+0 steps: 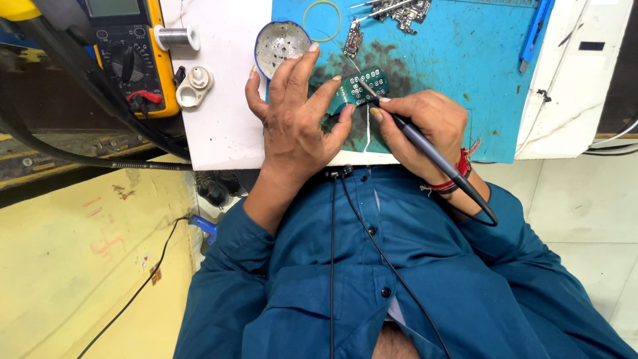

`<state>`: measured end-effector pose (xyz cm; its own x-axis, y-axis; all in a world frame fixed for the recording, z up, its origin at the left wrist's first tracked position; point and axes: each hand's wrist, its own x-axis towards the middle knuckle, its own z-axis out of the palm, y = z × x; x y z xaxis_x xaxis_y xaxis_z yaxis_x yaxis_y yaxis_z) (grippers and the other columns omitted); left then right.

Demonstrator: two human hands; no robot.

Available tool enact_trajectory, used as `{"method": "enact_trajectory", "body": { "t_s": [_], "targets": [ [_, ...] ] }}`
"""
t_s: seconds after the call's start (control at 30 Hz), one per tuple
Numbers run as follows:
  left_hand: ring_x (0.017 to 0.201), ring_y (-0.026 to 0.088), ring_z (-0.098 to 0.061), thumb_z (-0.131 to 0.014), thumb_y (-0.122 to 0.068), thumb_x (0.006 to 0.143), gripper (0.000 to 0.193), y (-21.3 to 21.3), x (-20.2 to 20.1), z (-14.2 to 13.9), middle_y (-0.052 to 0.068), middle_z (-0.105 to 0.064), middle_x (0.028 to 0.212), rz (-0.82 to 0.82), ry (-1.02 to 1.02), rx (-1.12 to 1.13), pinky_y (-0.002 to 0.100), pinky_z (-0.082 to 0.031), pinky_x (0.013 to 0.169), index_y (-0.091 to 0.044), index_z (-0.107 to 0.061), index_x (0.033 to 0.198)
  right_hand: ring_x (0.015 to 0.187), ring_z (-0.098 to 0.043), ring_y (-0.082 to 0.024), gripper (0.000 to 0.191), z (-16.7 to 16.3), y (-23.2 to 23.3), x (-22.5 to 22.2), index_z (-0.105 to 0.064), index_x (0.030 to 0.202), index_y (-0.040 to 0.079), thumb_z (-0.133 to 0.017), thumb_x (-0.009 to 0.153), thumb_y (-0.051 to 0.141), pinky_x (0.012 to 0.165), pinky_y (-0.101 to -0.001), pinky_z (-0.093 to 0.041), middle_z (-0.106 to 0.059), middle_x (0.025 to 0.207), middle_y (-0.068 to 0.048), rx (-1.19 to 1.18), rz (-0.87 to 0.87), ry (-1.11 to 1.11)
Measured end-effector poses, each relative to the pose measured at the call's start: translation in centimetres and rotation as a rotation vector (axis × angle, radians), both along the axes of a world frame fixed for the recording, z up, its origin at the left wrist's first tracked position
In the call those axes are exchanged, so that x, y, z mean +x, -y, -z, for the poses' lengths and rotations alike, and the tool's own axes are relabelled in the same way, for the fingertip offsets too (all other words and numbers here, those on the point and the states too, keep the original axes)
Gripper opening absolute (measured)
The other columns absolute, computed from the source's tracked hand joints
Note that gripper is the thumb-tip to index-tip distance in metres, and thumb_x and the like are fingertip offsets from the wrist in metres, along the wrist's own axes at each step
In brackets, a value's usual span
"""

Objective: The person solders a green circuit board on a workbench, holding the board with one hand while applying a soldering iron to its components. They use tweezers to position and hold small parts on the board and touch the iron to multiple points across the board, with other disassembled boards and a multimeter on the bench.

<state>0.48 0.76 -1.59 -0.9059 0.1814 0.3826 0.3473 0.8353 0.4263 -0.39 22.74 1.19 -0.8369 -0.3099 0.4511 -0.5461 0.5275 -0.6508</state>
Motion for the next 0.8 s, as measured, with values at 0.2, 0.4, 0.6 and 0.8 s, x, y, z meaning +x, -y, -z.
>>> {"method": "enact_trajectory", "body": {
  "t_s": [0.2, 0.4, 0.6, 0.8],
  "targets": [
    [0.145, 0.026, -0.040, -0.080, -0.042, 0.096, 0.037, 0.04, -0.07, -0.12, 0.011, -0.048, 0.156, 0.002, 0.003, 0.005, 0.056, -0.001, 0.124, -0.013, -0.078, 0.119, 0.078, -0.069, -0.026, 0.021, 0.02, 0.04, -0.15, -0.074, 0.109, 0.003, -0.088, 0.094, 0.007, 0.069, -0.0354, -0.051, -0.073, 0.092, -0.012, -0.009, -0.024, -0.005],
    [0.145, 0.026, -0.040, -0.080, -0.041, 0.095, 0.037, -0.01, -0.15, -0.16, 0.011, -0.048, 0.156, 0.000, 0.004, 0.009, 0.056, -0.002, 0.124, -0.013, -0.078, 0.119, 0.075, -0.068, -0.026, 0.022, -0.02, 0.08, -0.22, -0.074, 0.108, 0.002, -0.089, 0.092, 0.006, 0.067, -0.0353, -0.050, -0.073, 0.089, -0.012, -0.003, -0.016, 0.003],
    [0.145, 0.026, -0.040, -0.080, -0.041, 0.095, 0.037, 0.00, -0.12, -0.13, 0.011, -0.048, 0.156, 0.001, 0.002, 0.007, 0.056, -0.002, 0.123, -0.013, -0.077, 0.119, 0.076, -0.068, -0.026, 0.022, -0.09, 0.13, -0.22, -0.074, 0.108, 0.003, -0.089, 0.092, 0.006, 0.068, -0.0353, -0.050, -0.073, 0.090, -0.012, -0.008, -0.024, 0.007],
    [0.145, 0.026, -0.040, -0.080, -0.041, 0.094, 0.037, -0.05, -0.11, -0.15, 0.011, -0.048, 0.156, -0.003, 0.003, 0.013, 0.056, -0.002, 0.123, -0.013, -0.078, 0.119, 0.077, -0.069, -0.026, 0.021, -0.12, 0.11, -0.30, -0.074, 0.107, 0.003, -0.088, 0.091, 0.005, 0.068, -0.0350, -0.051, -0.073, 0.091, -0.012, -0.010, -0.043, 0.011]
  ]
}}
